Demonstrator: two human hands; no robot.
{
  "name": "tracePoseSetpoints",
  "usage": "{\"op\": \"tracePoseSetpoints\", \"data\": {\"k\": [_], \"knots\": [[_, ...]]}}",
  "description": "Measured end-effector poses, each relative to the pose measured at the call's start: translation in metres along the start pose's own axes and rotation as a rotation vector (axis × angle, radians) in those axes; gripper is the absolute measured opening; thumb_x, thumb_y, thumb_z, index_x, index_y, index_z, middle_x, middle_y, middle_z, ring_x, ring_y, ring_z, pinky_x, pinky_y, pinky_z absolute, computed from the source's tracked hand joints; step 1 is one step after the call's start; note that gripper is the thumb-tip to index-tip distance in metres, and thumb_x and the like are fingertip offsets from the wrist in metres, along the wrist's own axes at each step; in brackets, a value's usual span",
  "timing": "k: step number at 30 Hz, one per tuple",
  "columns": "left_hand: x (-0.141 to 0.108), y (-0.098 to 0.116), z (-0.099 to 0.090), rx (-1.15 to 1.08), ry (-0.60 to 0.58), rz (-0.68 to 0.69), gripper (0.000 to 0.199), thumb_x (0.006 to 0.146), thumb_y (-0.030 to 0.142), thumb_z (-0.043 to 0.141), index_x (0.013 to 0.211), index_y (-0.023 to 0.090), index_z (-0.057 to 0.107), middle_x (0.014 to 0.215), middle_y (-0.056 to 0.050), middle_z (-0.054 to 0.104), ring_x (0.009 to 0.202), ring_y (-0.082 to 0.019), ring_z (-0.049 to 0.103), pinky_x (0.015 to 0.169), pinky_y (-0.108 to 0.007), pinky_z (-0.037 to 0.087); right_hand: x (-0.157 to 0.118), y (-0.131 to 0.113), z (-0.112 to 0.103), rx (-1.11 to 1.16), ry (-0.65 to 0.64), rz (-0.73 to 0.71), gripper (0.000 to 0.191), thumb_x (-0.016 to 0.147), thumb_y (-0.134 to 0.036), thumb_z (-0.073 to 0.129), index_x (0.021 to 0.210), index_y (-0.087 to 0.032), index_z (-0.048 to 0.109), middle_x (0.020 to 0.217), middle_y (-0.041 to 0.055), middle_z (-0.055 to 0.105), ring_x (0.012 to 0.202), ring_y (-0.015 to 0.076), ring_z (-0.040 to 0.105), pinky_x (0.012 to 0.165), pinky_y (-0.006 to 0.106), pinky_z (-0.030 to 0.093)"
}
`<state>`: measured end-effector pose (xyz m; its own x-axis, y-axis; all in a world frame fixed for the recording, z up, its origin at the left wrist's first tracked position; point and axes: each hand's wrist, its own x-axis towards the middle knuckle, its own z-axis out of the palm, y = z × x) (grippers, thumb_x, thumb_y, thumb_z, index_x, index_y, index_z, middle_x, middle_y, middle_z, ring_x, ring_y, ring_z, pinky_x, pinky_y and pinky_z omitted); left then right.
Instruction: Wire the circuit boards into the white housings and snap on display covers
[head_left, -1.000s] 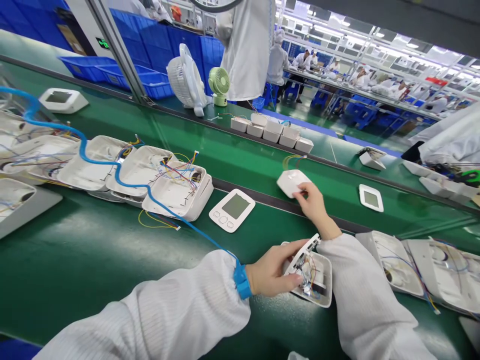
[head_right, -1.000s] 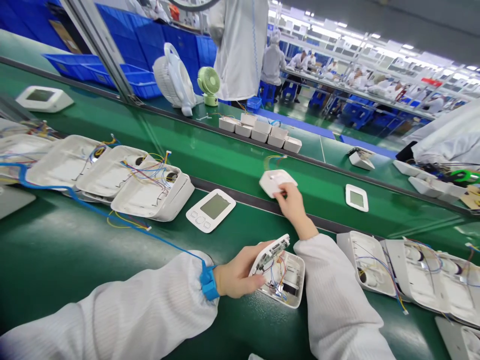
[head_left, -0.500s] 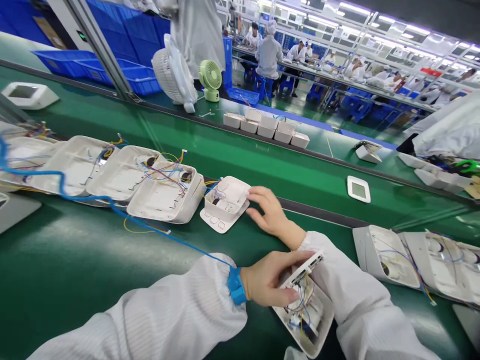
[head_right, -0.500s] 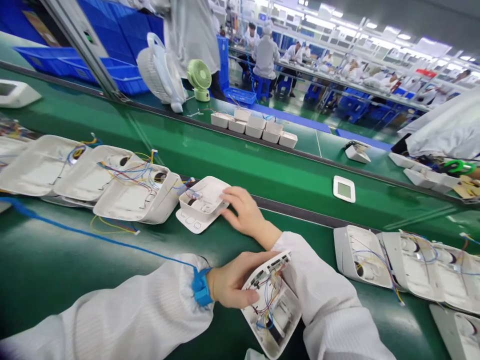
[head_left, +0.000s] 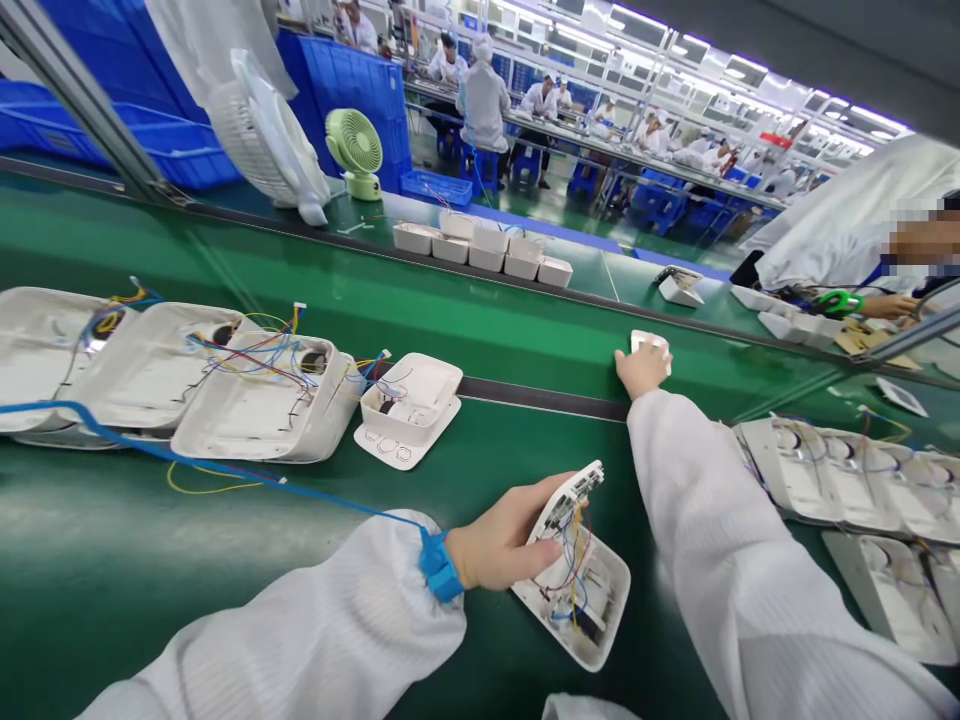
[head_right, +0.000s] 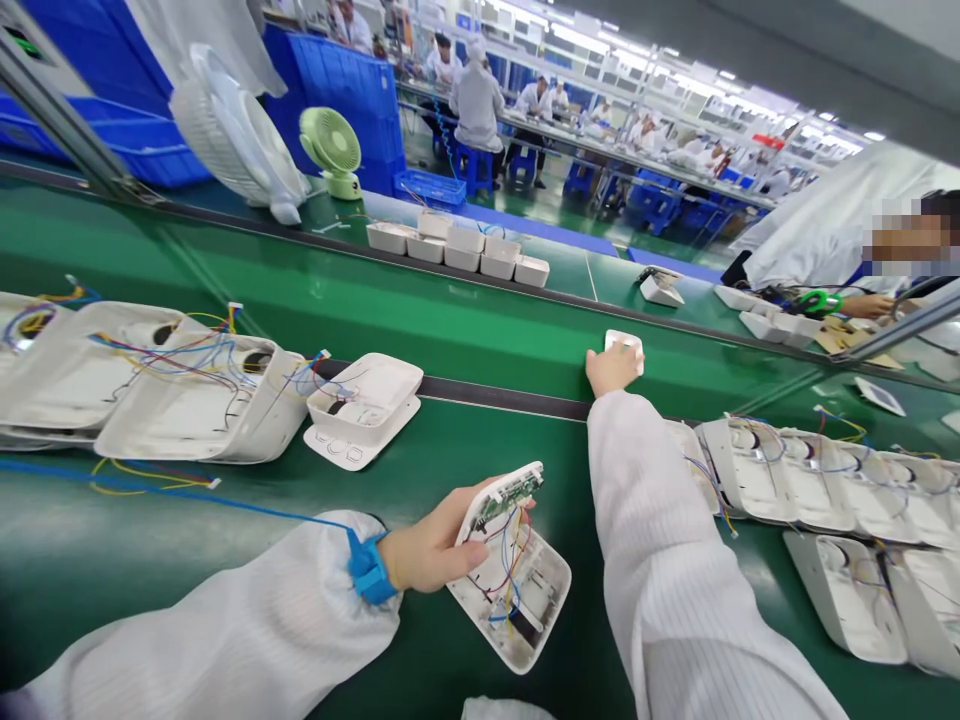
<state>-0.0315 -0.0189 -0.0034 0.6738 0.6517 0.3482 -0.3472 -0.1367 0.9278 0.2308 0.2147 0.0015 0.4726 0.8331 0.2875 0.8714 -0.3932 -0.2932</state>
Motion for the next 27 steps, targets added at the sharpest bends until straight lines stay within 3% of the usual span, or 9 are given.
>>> {"op": "tracePoseSetpoints", "data": {"k": [3,7,9,12,17,20,23,25,27], "knots": [[0.0,0.0,0.0,0.02,-0.006,0.017,0.073,0.087,0.054,0.054,0.145,0.015,0.035,0.114,-0.015,0.06,0.095,-0.025,0.059,0.085,-0.041,0.051,0.003,0.014,0.004,-0.016,-0.01,0.118,0.06,0.091,-0.041,0.05,0.139,-0.005,0.04,0.138,0.0336,0.039,0.131,0.0427,0.037,0.1,0.064,0.033],[0.002,0.001,0.0,0.031,-0.014,0.018,0.071,0.087,0.053,0.054,0.143,0.014,0.037,0.109,-0.014,0.06,0.092,-0.024,0.059,0.082,-0.038,0.051,0.001,0.01,0.01,0.012,-0.036,0.006,0.041,0.095,-0.026,0.04,0.131,-0.012,0.051,0.123,0.0245,0.056,0.118,0.0358,0.052,0.094,0.057,0.042],[0.002,0.001,0.0,0.025,-0.008,0.022,0.07,0.087,0.054,0.055,0.142,0.014,0.038,0.108,-0.014,0.06,0.092,-0.023,0.059,0.082,-0.038,0.051,-0.002,0.005,0.008,0.056,-0.052,-0.141,0.039,0.095,-0.023,0.038,0.129,-0.014,0.055,0.119,0.0204,0.061,0.115,0.0318,0.055,0.094,0.051,0.045],[0.001,0.0,0.001,0.009,0.003,0.024,0.067,0.086,0.054,0.055,0.138,0.014,0.042,0.107,-0.014,0.06,0.091,-0.023,0.059,0.081,-0.037,0.051,-0.02,-0.002,0.0,0.154,-0.038,-0.413,0.041,0.096,-0.023,0.037,0.132,-0.018,0.056,0.133,0.0137,0.058,0.127,0.0258,0.049,0.105,0.045,0.04],[0.001,-0.001,0.002,0.019,0.01,-0.002,0.07,0.085,0.06,0.055,0.137,0.013,0.043,0.107,-0.013,0.062,0.09,-0.023,0.06,0.082,-0.038,0.052,-0.107,-0.018,-0.014,0.418,0.137,-0.946,0.043,0.098,-0.021,0.031,0.136,-0.017,0.053,0.14,0.0118,0.054,0.136,0.022,0.043,0.112,0.044,0.037],[0.001,0.002,0.0,0.061,0.014,0.043,0.07,0.086,0.059,0.054,0.137,0.013,0.045,0.112,-0.014,0.063,0.097,-0.026,0.061,0.09,-0.043,0.05,-0.159,-0.035,-0.017,0.321,-0.093,-1.2,0.041,0.097,-0.025,0.043,0.136,-0.017,0.054,0.138,0.0136,0.056,0.132,0.0258,0.048,0.106,0.045,0.044],[0.001,0.003,-0.001,0.109,0.025,0.097,0.064,0.087,0.056,0.053,0.135,0.014,0.048,0.118,-0.016,0.062,0.109,-0.031,0.058,0.098,-0.049,0.045,-0.181,-0.048,-0.016,0.353,-0.371,-1.443,0.045,0.09,-0.043,0.062,0.127,-0.017,0.061,0.136,0.0152,0.058,0.132,0.029,0.048,0.103,0.045,0.046],[-0.001,0.002,-0.001,0.116,0.041,0.093,0.063,0.087,0.055,0.054,0.134,0.014,0.049,0.12,-0.017,0.062,0.113,-0.033,0.057,0.099,-0.051,0.045,-0.18,-0.048,-0.019,0.531,-0.429,-1.442,0.044,0.089,-0.045,0.063,0.122,-0.016,0.064,0.132,0.016,0.061,0.132,0.028,0.049,0.105,0.044,0.044],[-0.005,0.0,0.0,0.081,0.062,0.068,0.061,0.087,0.054,0.054,0.133,0.014,0.049,0.12,-0.017,0.062,0.109,-0.032,0.06,0.095,-0.05,0.048,-0.175,-0.042,-0.027,0.736,-0.41,-1.23,0.036,0.093,-0.04,0.057,0.119,-0.016,0.065,0.126,0.0148,0.065,0.124,0.025,0.056,0.105,0.042,0.044]]}}
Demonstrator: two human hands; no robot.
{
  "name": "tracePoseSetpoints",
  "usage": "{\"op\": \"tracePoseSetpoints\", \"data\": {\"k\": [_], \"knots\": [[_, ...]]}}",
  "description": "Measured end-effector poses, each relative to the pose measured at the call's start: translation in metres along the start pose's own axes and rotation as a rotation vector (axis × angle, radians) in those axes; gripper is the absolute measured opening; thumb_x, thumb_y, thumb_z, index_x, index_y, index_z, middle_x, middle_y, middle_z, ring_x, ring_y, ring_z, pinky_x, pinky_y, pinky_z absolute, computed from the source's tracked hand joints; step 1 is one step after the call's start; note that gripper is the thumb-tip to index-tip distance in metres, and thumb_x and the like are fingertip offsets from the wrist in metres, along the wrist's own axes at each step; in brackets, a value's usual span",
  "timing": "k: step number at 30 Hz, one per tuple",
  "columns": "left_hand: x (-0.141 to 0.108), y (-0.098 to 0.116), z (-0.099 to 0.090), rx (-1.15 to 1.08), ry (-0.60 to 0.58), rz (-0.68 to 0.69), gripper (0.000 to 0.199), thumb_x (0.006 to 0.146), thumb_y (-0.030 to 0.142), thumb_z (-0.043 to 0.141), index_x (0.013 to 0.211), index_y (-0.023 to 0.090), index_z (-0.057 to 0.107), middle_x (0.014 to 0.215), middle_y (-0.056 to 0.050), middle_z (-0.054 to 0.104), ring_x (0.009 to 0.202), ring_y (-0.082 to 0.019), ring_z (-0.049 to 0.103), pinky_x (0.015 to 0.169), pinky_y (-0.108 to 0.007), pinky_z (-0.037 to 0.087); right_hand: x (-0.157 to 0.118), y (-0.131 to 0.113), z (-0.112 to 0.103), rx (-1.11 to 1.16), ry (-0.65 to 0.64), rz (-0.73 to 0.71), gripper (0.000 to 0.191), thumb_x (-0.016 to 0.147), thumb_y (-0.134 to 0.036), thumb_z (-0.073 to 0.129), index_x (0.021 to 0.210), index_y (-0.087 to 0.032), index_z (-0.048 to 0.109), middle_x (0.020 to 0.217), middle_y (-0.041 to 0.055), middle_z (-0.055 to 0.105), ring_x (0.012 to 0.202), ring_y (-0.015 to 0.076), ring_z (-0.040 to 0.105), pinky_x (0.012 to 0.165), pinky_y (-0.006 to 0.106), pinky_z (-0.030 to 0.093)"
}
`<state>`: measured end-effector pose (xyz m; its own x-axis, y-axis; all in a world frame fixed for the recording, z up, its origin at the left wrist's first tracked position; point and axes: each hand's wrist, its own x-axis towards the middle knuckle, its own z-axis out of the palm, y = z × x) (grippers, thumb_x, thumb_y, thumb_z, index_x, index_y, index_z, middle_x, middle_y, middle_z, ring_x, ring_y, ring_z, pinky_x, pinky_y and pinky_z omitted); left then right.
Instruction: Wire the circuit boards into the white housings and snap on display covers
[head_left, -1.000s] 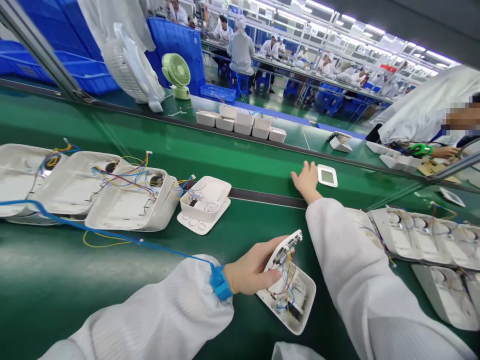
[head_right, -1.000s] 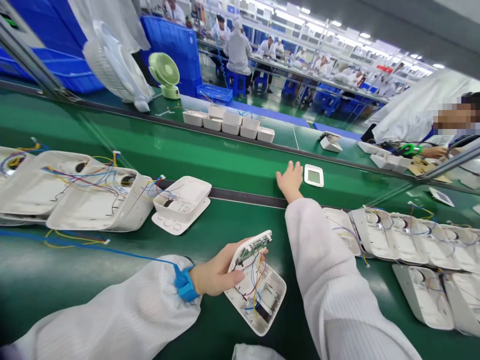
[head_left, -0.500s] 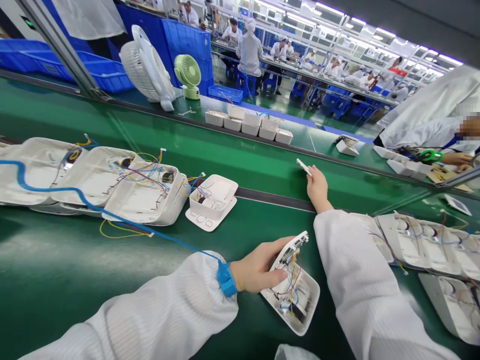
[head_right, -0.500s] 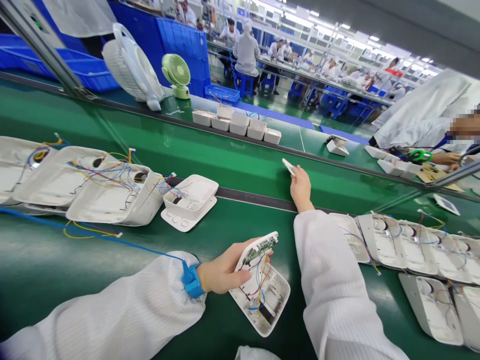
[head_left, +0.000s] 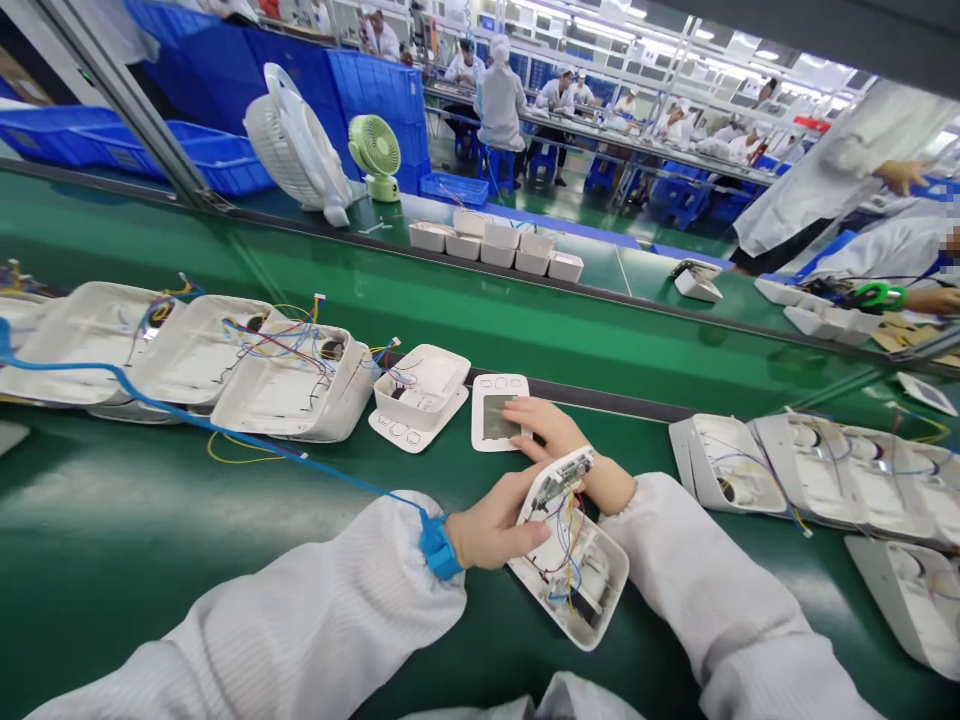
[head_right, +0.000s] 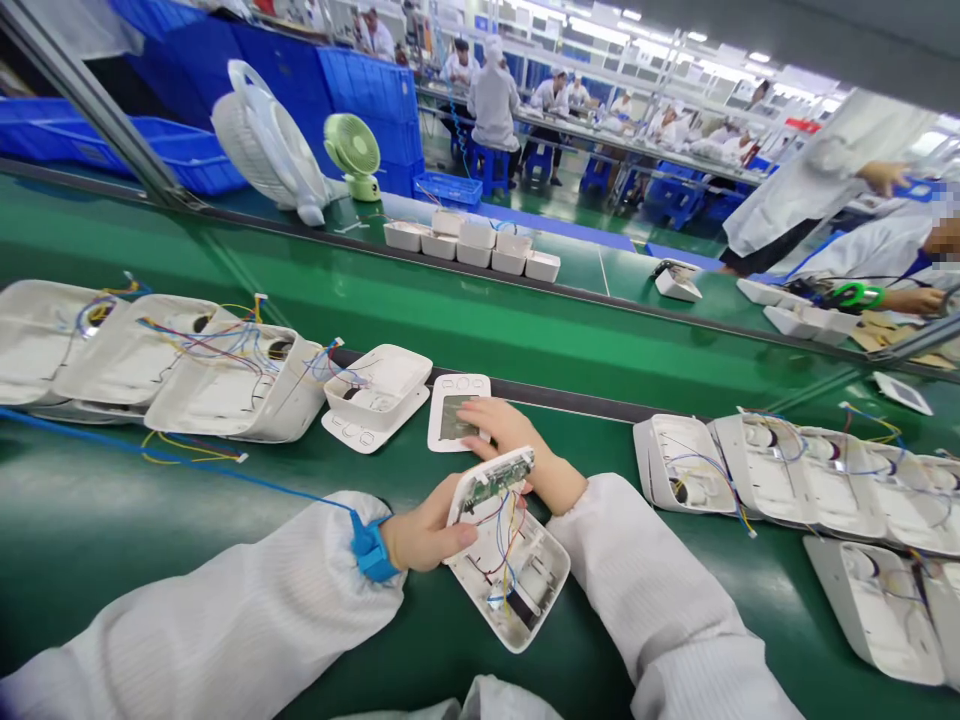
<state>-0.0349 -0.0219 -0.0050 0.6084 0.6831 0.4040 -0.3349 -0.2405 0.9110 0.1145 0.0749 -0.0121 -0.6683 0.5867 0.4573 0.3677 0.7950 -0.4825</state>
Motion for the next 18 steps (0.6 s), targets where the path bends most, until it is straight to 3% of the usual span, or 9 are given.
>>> {"op": "tracePoseSetpoints", "data": {"k": [3,6,10,13,15,16,18], "knots": [[-0.003,0.003,-0.002,-0.069,0.039,-0.046,0.063,0.088,0.051,0.055,0.138,0.014,0.043,0.121,-0.019,0.062,0.104,-0.03,0.064,0.089,-0.045,0.053,-0.011,-0.01,-0.019,0.215,0.186,0.357,0.028,0.095,-0.037,0.052,0.108,-0.018,0.069,0.106,0.0095,0.072,0.094,0.0198,0.068,0.085,0.035,0.053],[0.001,0.021,-0.008,0.06,-0.009,-0.059,0.059,0.091,0.044,0.053,0.141,0.014,0.042,0.122,-0.018,0.064,0.106,-0.029,0.065,0.09,-0.044,0.054,-0.023,-0.028,-0.037,0.415,0.054,0.575,0.033,0.094,-0.043,0.051,0.088,-0.016,0.069,0.08,0.0045,0.071,0.07,0.0159,0.065,0.065,0.027,0.051],[0.014,0.057,-0.014,0.481,-0.318,0.158,0.044,0.092,0.029,0.05,0.136,0.023,0.054,0.136,-0.015,0.059,0.123,-0.032,0.058,0.103,-0.051,0.045,-0.03,-0.05,-0.06,0.525,-0.252,0.544,0.038,0.095,-0.044,0.047,0.085,-0.016,0.069,0.079,0.0023,0.068,0.069,0.0138,0.059,0.064,0.025,0.044],[0.017,0.066,-0.017,0.804,-0.409,0.23,0.038,0.091,0.027,0.055,0.127,0.034,0.062,0.143,-0.009,0.054,0.136,-0.033,0.046,0.11,-0.056,0.036,-0.03,-0.057,-0.077,0.583,-0.415,0.504,0.034,0.091,-0.043,0.052,0.078,-0.016,0.067,0.069,-0.0018,0.06,0.063,0.0113,0.049,0.057,0.023,0.036],[0.015,0.058,-0.024,0.96,-0.312,0.216,0.039,0.091,0.024,0.056,0.128,0.037,0.061,0.142,-0.006,0.055,0.134,-0.03,0.048,0.112,-0.055,0.035,-0.029,-0.058,-0.086,0.642,-0.411,0.552,0.037,0.088,-0.047,0.057,0.07,-0.015,0.063,0.06,-0.0044,0.049,0.056,0.0092,0.039,0.052,0.023,0.029],[0.013,0.051,-0.03,1.002,-0.199,0.201,0.039,0.092,0.024,0.055,0.129,0.037,0.059,0.141,-0.005,0.056,0.132,-0.029,0.05,0.112,-0.054,0.035,-0.029,-0.058,-0.089,0.661,-0.352,0.598,0.039,0.086,-0.05,0.058,0.068,-0.015,0.06,0.058,-0.0051,0.046,0.054,0.0086,0.037,0.051,0.023,0.026],[0.008,0.037,-0.041,1.026,0.143,0.119,0.039,0.095,0.03,0.051,0.133,0.031,0.056,0.14,-0.008,0.057,0.129,-0.028,0.053,0.111,-0.052,0.038,-0.029,-0.059,-0.091,0.666,-0.182,0.712,0.04,0.084,-0.052,0.06,0.067,-0.016,0.057,0.058,-0.0052,0.045,0.053,0.0084,0.036,0.05,0.023,0.025]]}}
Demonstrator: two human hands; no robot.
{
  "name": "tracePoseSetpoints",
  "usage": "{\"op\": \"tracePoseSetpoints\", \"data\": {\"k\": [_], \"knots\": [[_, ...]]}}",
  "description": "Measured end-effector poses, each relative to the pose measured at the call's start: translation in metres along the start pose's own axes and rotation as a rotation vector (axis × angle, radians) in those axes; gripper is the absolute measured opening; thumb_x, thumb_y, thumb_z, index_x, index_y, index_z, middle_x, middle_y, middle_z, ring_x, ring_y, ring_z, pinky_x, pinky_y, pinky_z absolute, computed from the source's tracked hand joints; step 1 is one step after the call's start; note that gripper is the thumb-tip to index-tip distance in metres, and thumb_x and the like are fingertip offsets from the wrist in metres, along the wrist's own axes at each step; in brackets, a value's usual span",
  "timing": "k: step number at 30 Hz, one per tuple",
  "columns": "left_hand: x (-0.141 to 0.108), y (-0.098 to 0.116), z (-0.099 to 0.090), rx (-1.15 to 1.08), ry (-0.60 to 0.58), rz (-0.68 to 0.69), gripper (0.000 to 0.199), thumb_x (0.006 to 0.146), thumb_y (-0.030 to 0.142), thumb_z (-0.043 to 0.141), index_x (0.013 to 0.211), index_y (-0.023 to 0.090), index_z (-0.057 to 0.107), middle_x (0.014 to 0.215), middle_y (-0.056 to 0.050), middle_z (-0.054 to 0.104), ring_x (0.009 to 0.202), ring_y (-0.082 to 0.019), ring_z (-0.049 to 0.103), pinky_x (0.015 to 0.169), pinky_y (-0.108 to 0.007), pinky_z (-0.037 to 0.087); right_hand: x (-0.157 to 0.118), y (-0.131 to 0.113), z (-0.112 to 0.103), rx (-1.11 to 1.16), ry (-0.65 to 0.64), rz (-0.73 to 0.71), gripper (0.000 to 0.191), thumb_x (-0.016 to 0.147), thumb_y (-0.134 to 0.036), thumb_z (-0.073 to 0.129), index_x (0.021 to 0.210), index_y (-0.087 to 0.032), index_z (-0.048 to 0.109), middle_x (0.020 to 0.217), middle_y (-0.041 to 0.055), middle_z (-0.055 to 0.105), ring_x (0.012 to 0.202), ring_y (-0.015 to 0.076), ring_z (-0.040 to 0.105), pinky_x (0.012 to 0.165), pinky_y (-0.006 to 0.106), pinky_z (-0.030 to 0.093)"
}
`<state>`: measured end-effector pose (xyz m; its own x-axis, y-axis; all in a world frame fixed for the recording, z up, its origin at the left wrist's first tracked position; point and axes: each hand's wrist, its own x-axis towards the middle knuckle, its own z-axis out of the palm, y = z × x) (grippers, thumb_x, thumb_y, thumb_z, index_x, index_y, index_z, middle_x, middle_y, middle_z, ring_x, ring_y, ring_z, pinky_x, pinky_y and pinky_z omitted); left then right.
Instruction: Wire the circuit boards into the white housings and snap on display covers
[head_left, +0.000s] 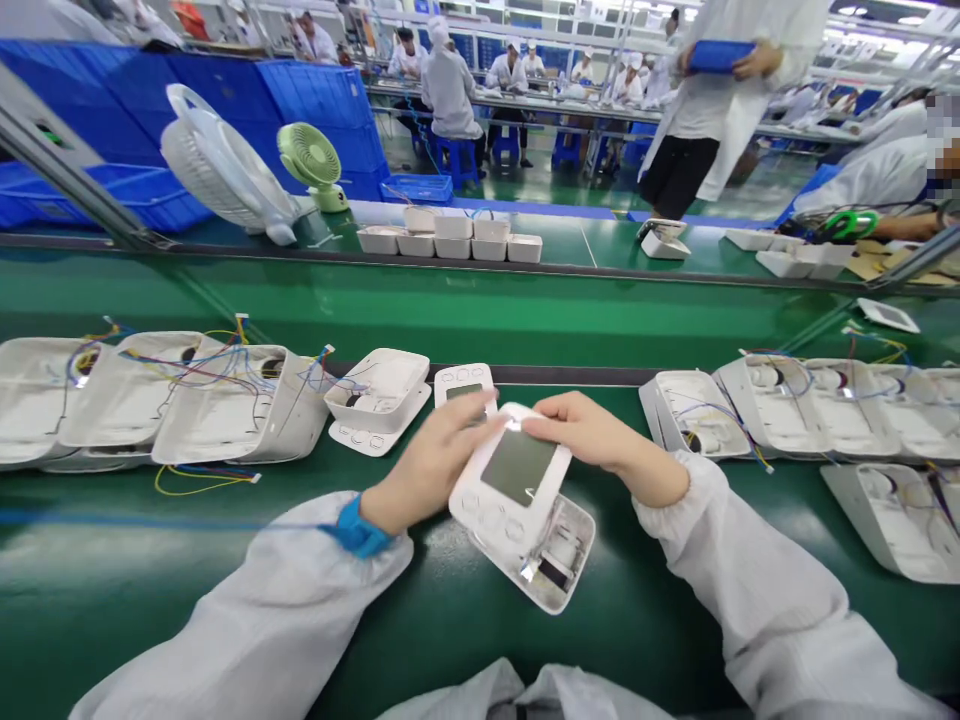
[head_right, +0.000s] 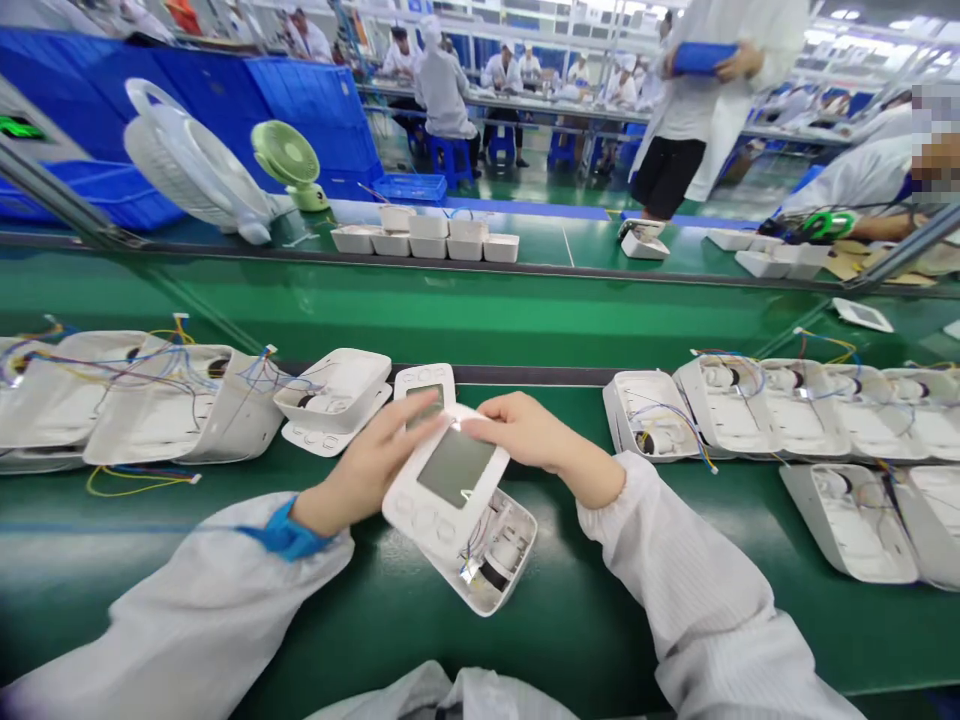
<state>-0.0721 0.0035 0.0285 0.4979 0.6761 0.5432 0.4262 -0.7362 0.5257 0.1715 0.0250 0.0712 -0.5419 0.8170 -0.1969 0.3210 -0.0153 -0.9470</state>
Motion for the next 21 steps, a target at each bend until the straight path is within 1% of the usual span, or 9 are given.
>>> {"op": "tracePoseSetpoints", "data": {"k": [2,3,6,8,11,13,16,19,21], "knots": [[-0.006,-0.009,0.004,-0.034,0.144,-0.199,0.043,0.1,0.038,0.038,0.139,0.025,0.05,0.139,-0.011,0.057,0.128,-0.027,0.053,0.11,-0.051,0.04,-0.002,-0.001,0.004,0.046,0.144,0.04,0.037,0.084,-0.05,0.06,0.07,-0.016,0.058,0.061,-0.004,0.049,0.054,0.009,0.04,0.051,0.022,0.026],[-0.008,-0.009,0.005,-0.063,0.131,-0.228,0.05,0.099,0.044,0.036,0.143,0.022,0.044,0.142,-0.013,0.054,0.13,-0.029,0.051,0.111,-0.052,0.039,-0.004,-0.002,0.007,0.055,0.185,0.047,0.035,0.084,-0.049,0.06,0.073,-0.016,0.059,0.063,-0.0033,0.052,0.055,0.0095,0.042,0.051,0.023,0.028],[-0.013,0.008,0.011,-0.066,-0.089,-0.174,0.096,0.08,0.066,0.059,0.154,0.018,0.021,0.157,-0.018,0.031,0.142,-0.039,0.033,0.116,-0.058,0.029,-0.01,-0.007,0.017,0.034,0.243,0.008,0.035,0.087,-0.05,0.058,0.077,-0.016,0.062,0.066,-0.0015,0.057,0.058,0.0112,0.048,0.053,0.023,0.032],[-0.016,0.02,0.017,-0.004,-0.12,-0.224,0.112,0.072,0.058,0.073,0.155,0.019,0.009,0.159,-0.02,0.023,0.145,-0.041,0.025,0.116,-0.06,0.026,-0.015,-0.013,0.02,0.017,0.226,-0.054,0.041,0.092,-0.052,0.049,0.076,-0.016,0.062,0.069,0.0004,0.062,0.061,0.0126,0.054,0.054,0.024,0.037],[-0.023,0.023,0.027,-0.177,-0.123,-0.206,0.098,0.08,0.042,0.069,0.155,0.023,0.008,0.153,-0.018,0.031,0.14,-0.038,0.034,0.114,-0.058,0.03,-0.025,-0.024,0.022,-0.17,0.196,-0.091,0.043,0.1,-0.043,0.036,0.082,-0.016,0.064,0.079,0.0036,0.069,0.068,0.0144,0.063,0.06,0.025,0.043],[-0.029,0.017,0.034,-0.442,-0.108,-0.16,0.087,0.083,0.043,0.064,0.153,0.022,0.017,0.148,-0.018,0.036,0.133,-0.036,0.042,0.112,-0.056,0.034,-0.031,-0.028,0.024,-0.533,0.15,-0.061,0.031,0.098,-0.036,0.046,0.084,-0.017,0.065,0.078,0.0044,0.069,0.07,0.0167,0.065,0.061,0.027,0.043],[-0.036,0.011,0.043,-0.822,-0.111,-0.171,0.081,0.084,0.054,0.06,0.149,0.019,0.027,0.147,-0.019,0.035,0.132,-0.036,0.043,0.111,-0.055,0.036,-0.036,-0.026,0.034,-1.056,0.039,0.069,0.01,0.085,-0.026,0.067,0.083,-0.016,0.067,0.078,0.0087,0.069,0.071,0.022,0.066,0.057,0.029,0.041],[-0.039,0.014,0.046,-0.968,-0.134,-0.17,0.082,0.082,0.059,0.059,0.148,0.02,0.029,0.148,-0.019,0.035,0.136,-0.037,0.038,0.113,-0.056,0.033,-0.032,-0.015,0.045,-1.211,-0.096,0.149,0.005,0.078,-0.01,0.068,0.077,-0.015,0.067,0.077,0.0108,0.069,0.07,0.0232,0.067,0.053,0.029,0.039],[-0.04,0.016,0.045,-0.936,-0.15,-0.162,0.079,0.084,0.054,0.059,0.148,0.019,0.029,0.149,-0.019,0.036,0.139,-0.037,0.036,0.115,-0.057,0.029,-0.027,-0.007,0.048,-1.233,-0.171,0.024,0.011,0.079,-0.005,0.063,0.074,-0.015,0.067,0.076,0.01,0.069,0.07,0.023,0.067,0.054,0.03,0.039]]}}
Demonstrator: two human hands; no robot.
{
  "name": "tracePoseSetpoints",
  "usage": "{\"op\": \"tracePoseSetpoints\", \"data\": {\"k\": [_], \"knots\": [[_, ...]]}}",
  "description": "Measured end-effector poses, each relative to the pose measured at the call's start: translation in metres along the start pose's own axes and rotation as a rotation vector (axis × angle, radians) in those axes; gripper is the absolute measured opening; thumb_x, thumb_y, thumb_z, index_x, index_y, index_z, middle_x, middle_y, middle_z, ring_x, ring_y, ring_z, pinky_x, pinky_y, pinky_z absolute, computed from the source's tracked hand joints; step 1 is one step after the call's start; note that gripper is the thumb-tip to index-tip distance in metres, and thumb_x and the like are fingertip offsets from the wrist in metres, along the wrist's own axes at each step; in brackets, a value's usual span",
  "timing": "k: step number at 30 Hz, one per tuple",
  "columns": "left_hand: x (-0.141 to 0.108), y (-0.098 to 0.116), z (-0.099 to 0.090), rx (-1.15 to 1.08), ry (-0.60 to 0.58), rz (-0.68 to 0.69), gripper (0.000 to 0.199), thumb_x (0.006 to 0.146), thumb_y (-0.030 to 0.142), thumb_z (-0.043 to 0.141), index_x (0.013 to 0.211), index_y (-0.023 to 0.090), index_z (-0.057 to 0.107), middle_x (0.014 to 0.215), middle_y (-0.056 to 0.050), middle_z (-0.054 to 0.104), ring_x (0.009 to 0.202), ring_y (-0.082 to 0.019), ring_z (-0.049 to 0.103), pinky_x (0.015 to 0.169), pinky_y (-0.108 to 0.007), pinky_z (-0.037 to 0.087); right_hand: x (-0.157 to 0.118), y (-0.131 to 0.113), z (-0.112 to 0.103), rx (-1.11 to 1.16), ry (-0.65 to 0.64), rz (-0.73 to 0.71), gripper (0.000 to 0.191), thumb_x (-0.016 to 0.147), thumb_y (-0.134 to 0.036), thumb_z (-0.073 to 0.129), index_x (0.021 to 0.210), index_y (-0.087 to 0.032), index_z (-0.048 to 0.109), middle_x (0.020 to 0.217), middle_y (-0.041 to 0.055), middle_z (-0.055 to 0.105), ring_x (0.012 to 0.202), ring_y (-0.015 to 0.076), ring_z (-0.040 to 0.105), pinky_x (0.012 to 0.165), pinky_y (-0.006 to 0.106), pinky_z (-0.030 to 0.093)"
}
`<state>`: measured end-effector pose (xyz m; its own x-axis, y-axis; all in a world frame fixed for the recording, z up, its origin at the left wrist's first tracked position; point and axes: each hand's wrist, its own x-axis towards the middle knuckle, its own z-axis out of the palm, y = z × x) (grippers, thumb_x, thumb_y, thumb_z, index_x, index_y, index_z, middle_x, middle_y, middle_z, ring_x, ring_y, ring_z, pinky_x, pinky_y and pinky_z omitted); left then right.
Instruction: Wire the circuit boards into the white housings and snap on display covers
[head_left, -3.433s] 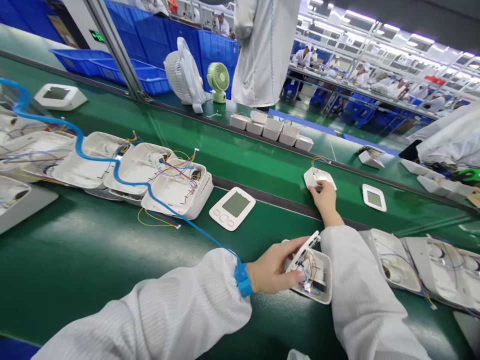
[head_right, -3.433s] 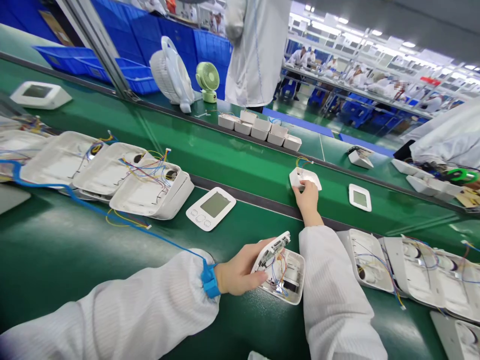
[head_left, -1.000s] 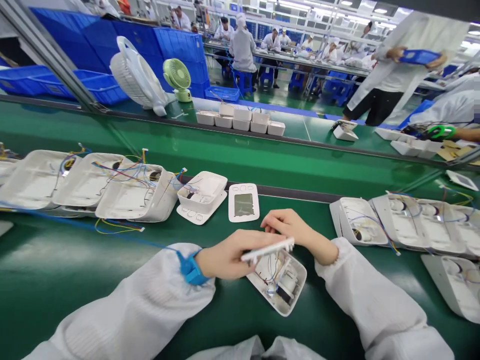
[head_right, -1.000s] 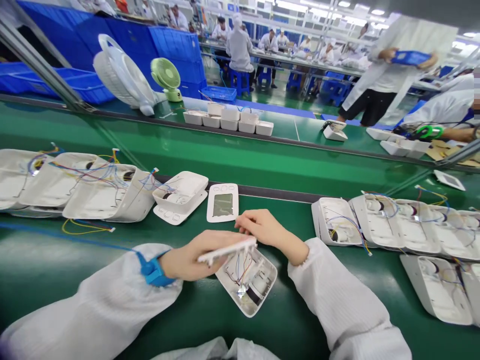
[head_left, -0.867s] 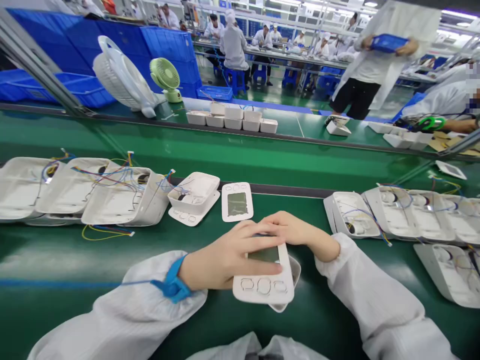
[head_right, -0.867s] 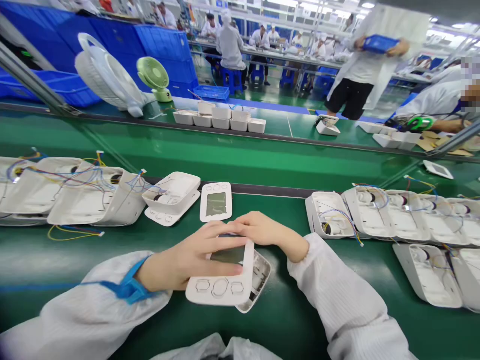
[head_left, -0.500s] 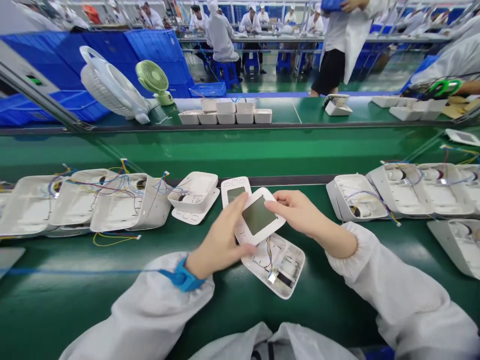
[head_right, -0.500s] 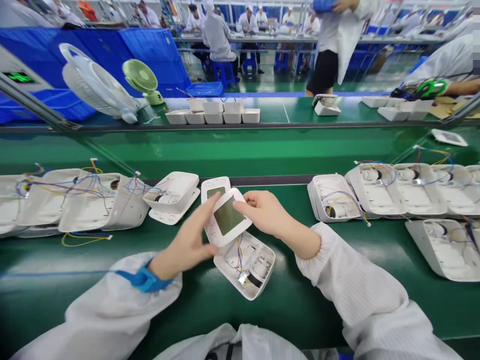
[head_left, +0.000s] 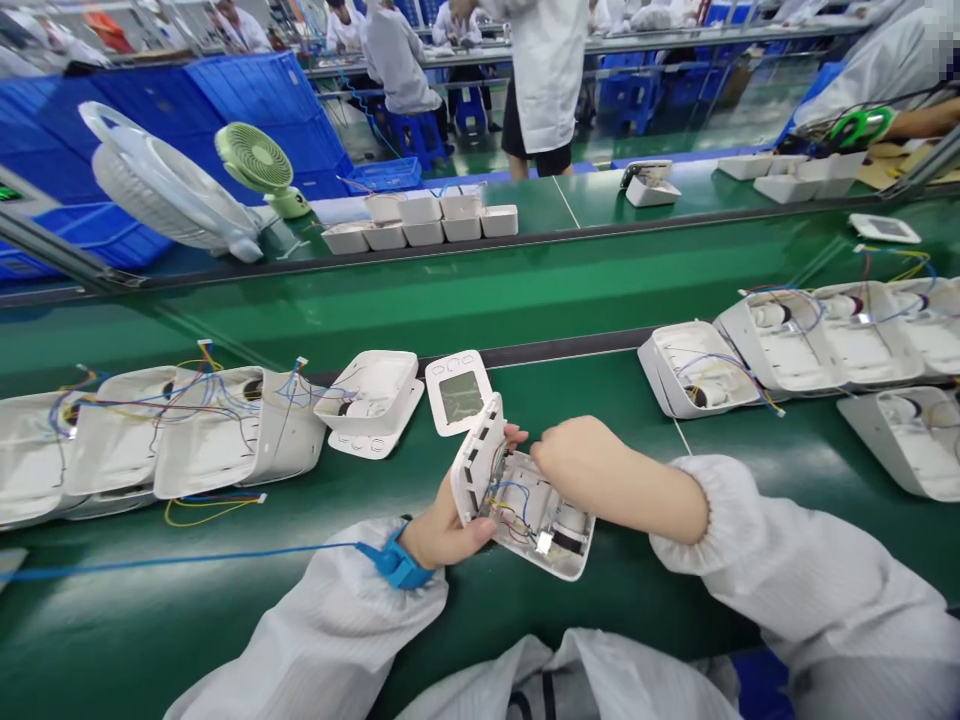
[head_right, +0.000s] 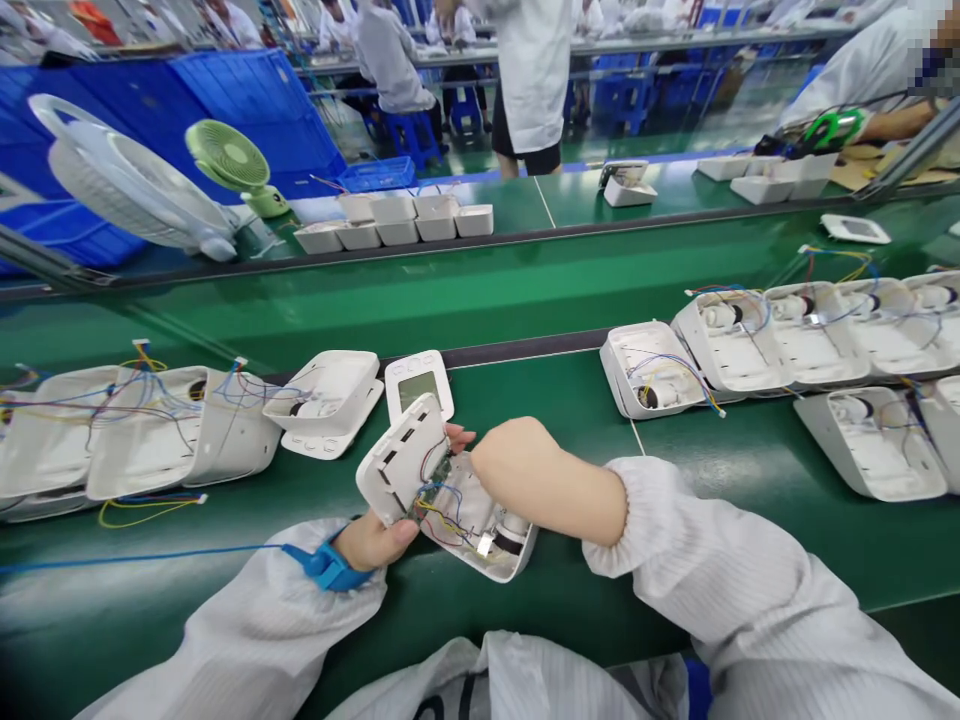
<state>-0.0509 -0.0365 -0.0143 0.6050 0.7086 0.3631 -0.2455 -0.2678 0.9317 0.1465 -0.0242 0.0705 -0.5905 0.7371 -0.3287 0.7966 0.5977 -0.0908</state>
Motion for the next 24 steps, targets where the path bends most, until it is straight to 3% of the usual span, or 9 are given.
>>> {"op": "tracePoseSetpoints", "data": {"k": [3,6,11,18,21,24], "knots": [[-0.003,0.0,-0.003,0.125,-0.005,-0.027,0.073,0.088,0.044,0.057,0.149,0.019,0.028,0.152,-0.018,0.034,0.142,-0.037,0.031,0.119,-0.057,0.022,0.006,0.006,0.003,-0.063,0.166,-0.136,0.015,0.088,-0.007,0.055,0.091,-0.012,0.068,0.085,0.011,0.069,0.076,0.0239,0.066,0.058,0.032,0.042],[-0.005,-0.003,-0.004,0.128,0.045,-0.032,0.07,0.09,0.043,0.055,0.15,0.022,0.026,0.154,-0.016,0.032,0.143,-0.035,0.031,0.119,-0.057,0.021,0.003,0.009,-0.002,-0.102,0.278,-0.129,0.025,0.093,-0.01,0.048,0.113,-0.011,0.064,0.092,0.0119,0.068,0.084,0.0246,0.064,0.061,0.033,0.042],[0.001,-0.004,0.0,-0.01,0.051,0.005,0.081,0.084,0.058,0.058,0.148,0.018,0.029,0.149,-0.019,0.036,0.139,-0.037,0.036,0.116,-0.056,0.028,0.002,0.0,0.002,-0.092,0.161,-0.078,0.01,0.085,-0.012,0.059,0.086,-0.014,0.069,0.089,0.0131,0.065,0.08,0.0252,0.061,0.06,0.033,0.041],[0.001,-0.004,-0.001,0.022,0.093,-0.002,0.081,0.082,0.057,0.06,0.148,0.02,0.029,0.152,-0.018,0.035,0.14,-0.036,0.036,0.117,-0.054,0.029,0.019,0.004,0.024,0.032,0.318,-0.125,0.02,0.086,-0.009,0.055,0.103,-0.01,0.065,0.089,0.0107,0.065,0.08,0.0226,0.061,0.07,0.034,0.044],[0.001,-0.003,-0.003,0.012,0.096,-0.006,0.082,0.082,0.057,0.06,0.148,0.021,0.029,0.151,-0.017,0.037,0.139,-0.037,0.038,0.116,-0.055,0.03,0.021,0.011,0.027,0.124,0.374,-0.152,0.016,0.093,-0.02,0.054,0.1,-0.011,0.065,0.085,0.0081,0.064,0.08,0.0206,0.06,0.071,0.032,0.044],[0.003,-0.001,-0.003,-0.022,0.077,0.006,0.081,0.081,0.056,0.062,0.147,0.02,0.03,0.149,-0.018,0.038,0.138,-0.037,0.038,0.115,-0.056,0.031,0.021,0.014,0.029,0.175,0.413,-0.145,0.023,0.098,-0.03,0.05,0.095,-0.013,0.066,0.082,0.0066,0.063,0.077,0.0193,0.059,0.068,0.031,0.042]]}}
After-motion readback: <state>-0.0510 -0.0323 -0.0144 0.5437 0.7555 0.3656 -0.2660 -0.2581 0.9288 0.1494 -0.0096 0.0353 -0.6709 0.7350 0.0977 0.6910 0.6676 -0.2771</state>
